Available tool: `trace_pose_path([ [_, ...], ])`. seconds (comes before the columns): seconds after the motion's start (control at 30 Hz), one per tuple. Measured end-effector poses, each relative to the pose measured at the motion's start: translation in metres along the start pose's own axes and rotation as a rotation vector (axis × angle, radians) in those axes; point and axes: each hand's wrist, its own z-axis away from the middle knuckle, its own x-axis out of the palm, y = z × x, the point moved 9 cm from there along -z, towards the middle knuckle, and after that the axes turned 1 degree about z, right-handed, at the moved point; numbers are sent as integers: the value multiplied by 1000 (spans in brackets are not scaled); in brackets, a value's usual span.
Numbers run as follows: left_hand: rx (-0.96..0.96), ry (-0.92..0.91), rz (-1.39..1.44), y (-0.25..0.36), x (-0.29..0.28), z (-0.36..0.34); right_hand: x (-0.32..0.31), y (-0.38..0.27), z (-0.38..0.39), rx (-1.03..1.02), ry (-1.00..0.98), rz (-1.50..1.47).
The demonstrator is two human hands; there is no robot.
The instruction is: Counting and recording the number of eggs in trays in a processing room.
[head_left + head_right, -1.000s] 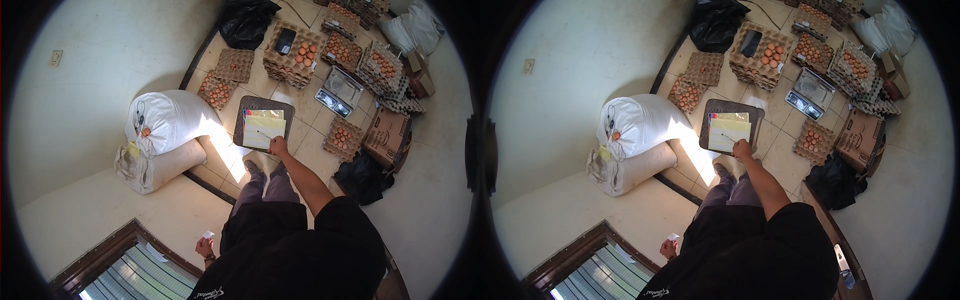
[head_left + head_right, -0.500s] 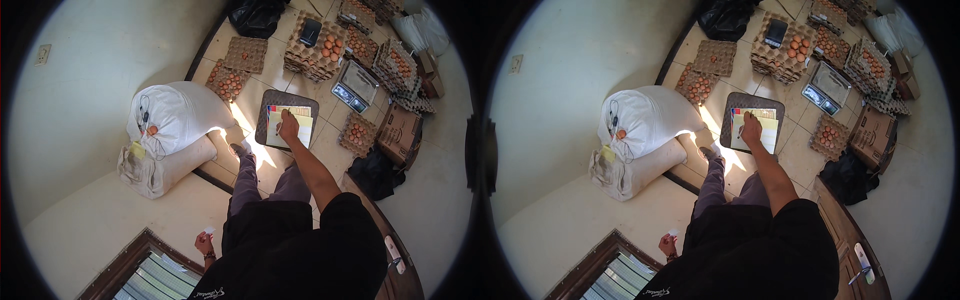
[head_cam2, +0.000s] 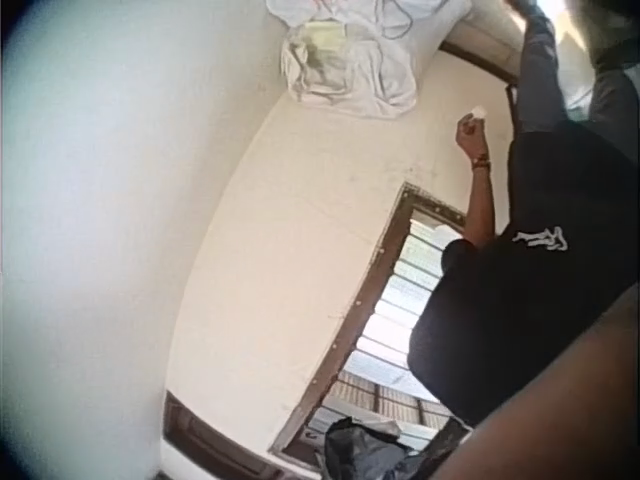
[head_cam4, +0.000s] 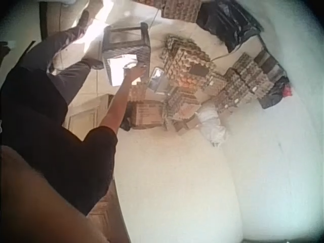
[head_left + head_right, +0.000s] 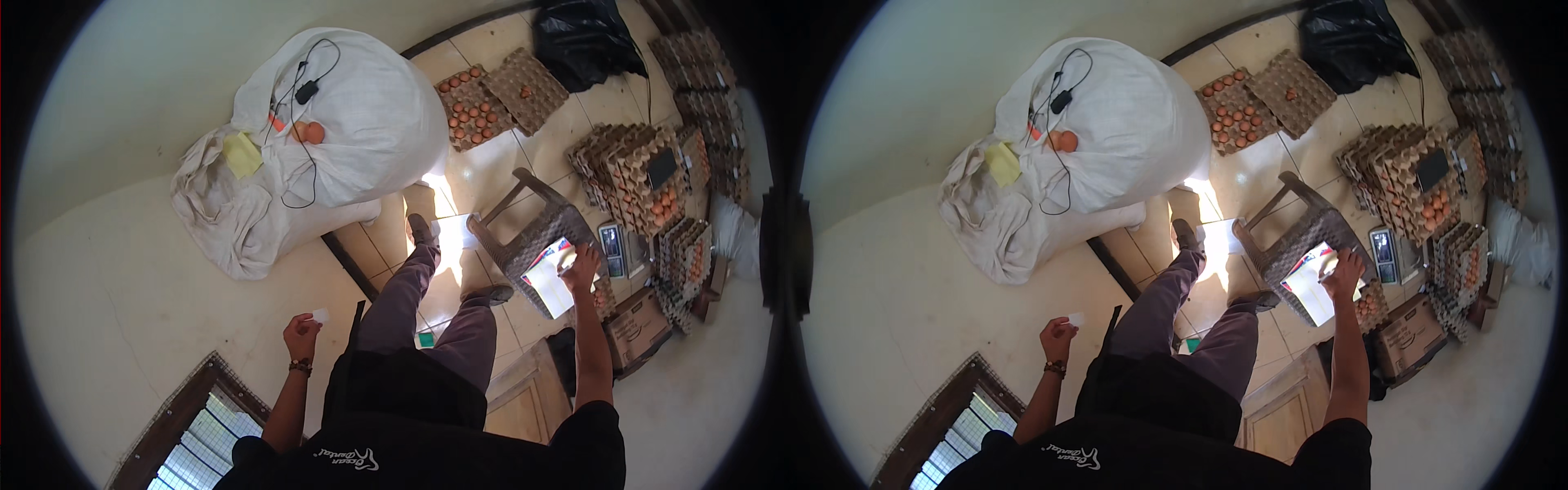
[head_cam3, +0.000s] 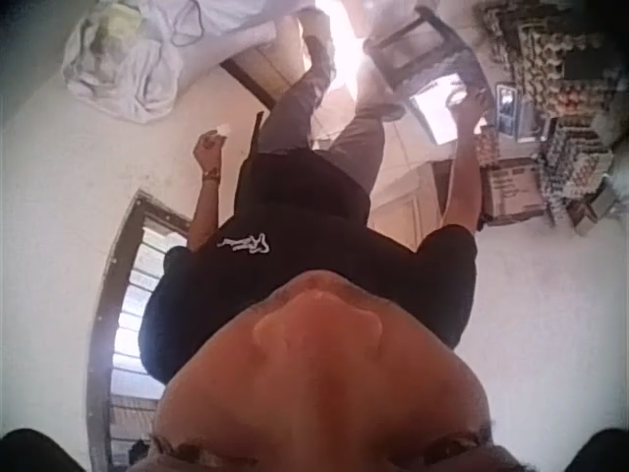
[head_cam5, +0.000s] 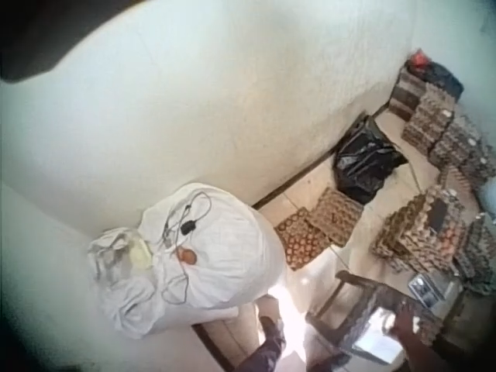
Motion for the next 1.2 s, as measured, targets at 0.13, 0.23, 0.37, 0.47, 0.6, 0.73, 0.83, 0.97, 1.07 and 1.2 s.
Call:
trace_pose_path([
  [0.13, -78, -17, 34, -37, 22, 3, -4, 18, -6, -2, -39, -134],
  [0.23, -146, 49, -10, -75, 3, 23, -26, -94, -12, -245, -321, -269],
  [0.37, -230, 72, -44, -123, 13, 39, -121, -311, 10, -334, -784, -720],
  [0.47, -227, 120, -38, -135, 14, 33, -143, -417, -7, -421, -874, -1128],
  [0.6, -224, 172, 12, -118, 18, 20, -133, -541, -80, -197, -727, -1725],
  [0.73, -191, 212, 16, -108, 5, 13, -68, -596, -157, -81, -391, -1779],
  [0.83, -228, 263, 90, -110, -8, 16, -32, -563, -165, 59, -190, -1500],
  [0.97, -284, 299, 104, -145, -27, 32, -89, -531, -133, -169, 211, -1219],
  [1.07, -317, 286, 94, -150, -20, 31, -142, -568, -118, -526, 338, -931],
  [1.2, -293, 248, 87, -137, -6, 24, -122, -634, -154, -637, 98, -512],
])
